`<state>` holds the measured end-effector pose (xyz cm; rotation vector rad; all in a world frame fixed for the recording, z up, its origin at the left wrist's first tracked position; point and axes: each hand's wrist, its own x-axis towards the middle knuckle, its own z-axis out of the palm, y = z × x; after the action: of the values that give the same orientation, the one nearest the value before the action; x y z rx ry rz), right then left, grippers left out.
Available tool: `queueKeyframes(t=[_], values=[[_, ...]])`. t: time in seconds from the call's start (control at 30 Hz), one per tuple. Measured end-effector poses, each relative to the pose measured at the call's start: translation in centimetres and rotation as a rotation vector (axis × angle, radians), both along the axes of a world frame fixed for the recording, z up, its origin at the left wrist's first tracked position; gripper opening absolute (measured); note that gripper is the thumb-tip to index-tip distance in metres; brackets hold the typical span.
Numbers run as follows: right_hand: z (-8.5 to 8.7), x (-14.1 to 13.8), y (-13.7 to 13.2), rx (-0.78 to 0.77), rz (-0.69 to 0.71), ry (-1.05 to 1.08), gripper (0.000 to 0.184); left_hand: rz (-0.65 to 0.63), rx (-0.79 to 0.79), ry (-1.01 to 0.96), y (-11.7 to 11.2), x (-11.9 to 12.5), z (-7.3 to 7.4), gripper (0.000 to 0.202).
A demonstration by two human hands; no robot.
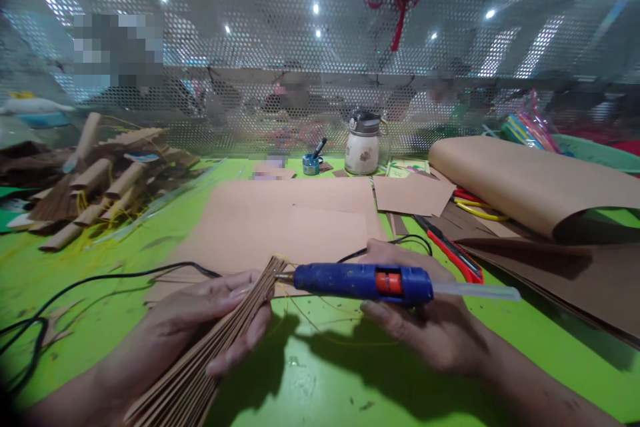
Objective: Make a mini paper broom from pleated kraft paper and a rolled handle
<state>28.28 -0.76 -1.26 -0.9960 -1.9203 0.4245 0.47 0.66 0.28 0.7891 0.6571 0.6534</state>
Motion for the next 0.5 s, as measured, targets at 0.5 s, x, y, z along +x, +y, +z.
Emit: queueKeyframes(t=[0.5], values=[[0.3,-0.2,-0.2,0.082,-0.102,-0.034,0.021,0.001,-0.001,-0.009,0.0,0.1,0.0,0.018]])
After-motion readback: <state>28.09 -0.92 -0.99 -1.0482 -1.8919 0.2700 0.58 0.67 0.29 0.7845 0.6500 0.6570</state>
